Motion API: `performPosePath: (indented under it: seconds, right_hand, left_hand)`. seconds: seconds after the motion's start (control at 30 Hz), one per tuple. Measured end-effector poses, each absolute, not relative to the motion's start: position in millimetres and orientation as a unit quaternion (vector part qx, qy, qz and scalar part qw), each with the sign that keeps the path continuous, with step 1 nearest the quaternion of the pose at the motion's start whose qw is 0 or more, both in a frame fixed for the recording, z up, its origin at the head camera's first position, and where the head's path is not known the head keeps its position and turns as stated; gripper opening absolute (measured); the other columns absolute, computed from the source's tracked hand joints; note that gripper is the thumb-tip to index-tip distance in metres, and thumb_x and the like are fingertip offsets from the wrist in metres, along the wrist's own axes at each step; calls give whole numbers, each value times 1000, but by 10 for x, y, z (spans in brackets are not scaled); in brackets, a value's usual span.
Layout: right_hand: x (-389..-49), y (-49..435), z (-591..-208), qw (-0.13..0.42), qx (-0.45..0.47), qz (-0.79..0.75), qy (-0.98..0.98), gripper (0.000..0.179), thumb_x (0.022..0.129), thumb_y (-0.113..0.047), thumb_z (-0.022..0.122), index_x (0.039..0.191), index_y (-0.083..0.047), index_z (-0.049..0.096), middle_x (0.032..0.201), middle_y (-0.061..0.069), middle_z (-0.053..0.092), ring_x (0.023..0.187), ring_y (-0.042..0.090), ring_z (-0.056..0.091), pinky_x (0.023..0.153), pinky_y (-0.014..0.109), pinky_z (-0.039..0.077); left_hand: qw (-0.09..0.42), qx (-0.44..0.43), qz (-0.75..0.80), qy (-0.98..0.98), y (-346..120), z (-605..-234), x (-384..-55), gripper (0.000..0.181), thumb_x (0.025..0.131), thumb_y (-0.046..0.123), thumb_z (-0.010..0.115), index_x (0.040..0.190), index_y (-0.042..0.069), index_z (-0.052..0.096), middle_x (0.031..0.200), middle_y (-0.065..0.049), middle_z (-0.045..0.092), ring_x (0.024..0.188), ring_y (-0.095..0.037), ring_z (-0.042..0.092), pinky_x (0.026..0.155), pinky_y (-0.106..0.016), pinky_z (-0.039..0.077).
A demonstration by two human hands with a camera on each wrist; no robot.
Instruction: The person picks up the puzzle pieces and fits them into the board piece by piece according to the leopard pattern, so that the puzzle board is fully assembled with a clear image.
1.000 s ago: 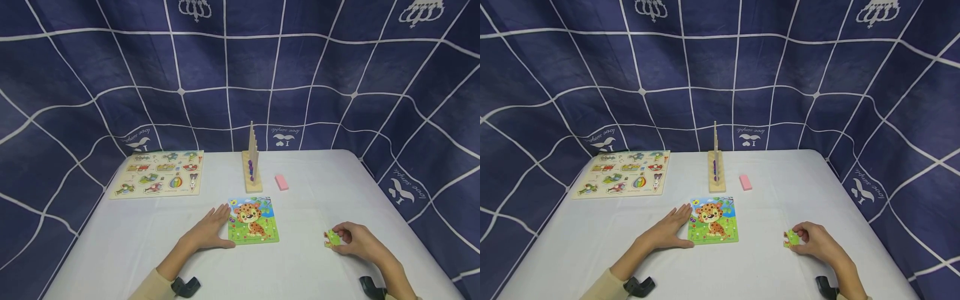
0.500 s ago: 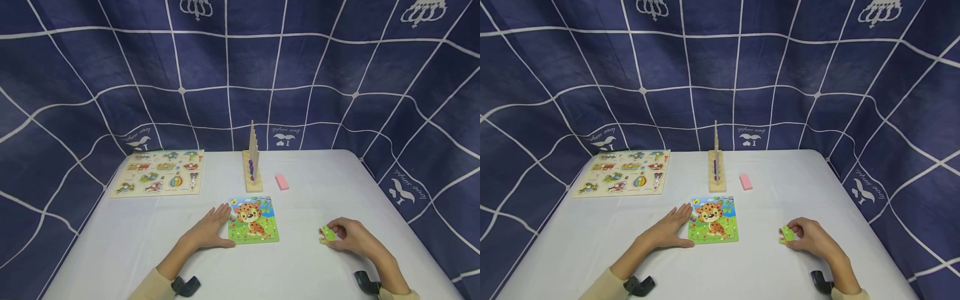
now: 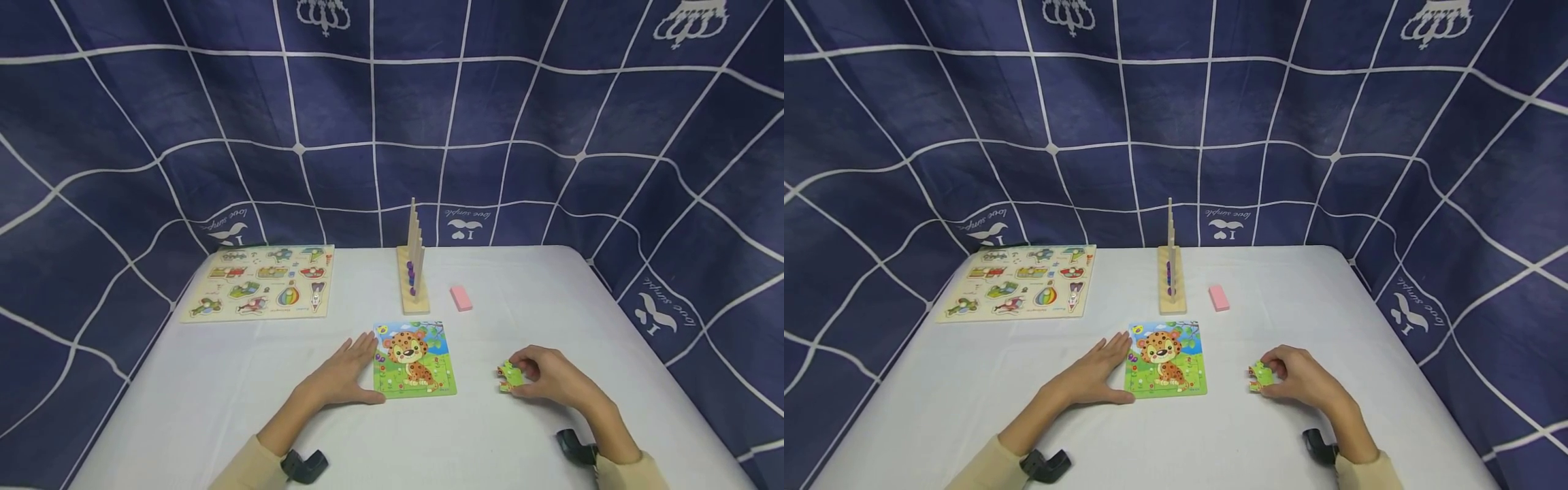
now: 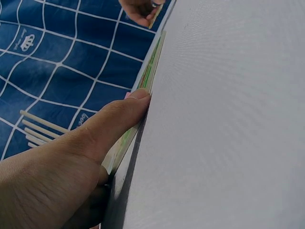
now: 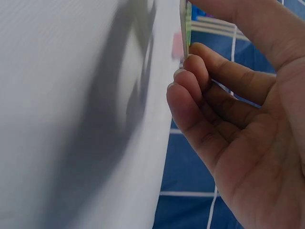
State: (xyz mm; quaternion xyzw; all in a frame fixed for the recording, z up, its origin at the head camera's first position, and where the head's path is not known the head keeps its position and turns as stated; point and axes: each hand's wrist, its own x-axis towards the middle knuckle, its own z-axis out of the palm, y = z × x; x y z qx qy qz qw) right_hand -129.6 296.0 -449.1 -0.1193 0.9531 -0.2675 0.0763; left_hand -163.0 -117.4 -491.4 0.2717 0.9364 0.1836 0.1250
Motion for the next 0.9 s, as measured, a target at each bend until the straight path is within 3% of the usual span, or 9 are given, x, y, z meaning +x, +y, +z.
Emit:
performPosePath:
  seconds: [0.9]
  right_hand:
    - [-1475, 2133, -4492, 98, -154, -264, 947, 45, 62, -21, 91, 99, -6, 71, 77, -3, 55, 73, 10, 47, 58, 20, 40]
  left_hand:
    - [127, 270, 189, 936, -1182, -4907, -1619, 117, 71, 74, 66, 154, 3, 24, 163, -12, 18, 152, -27, 16, 126, -45, 15]
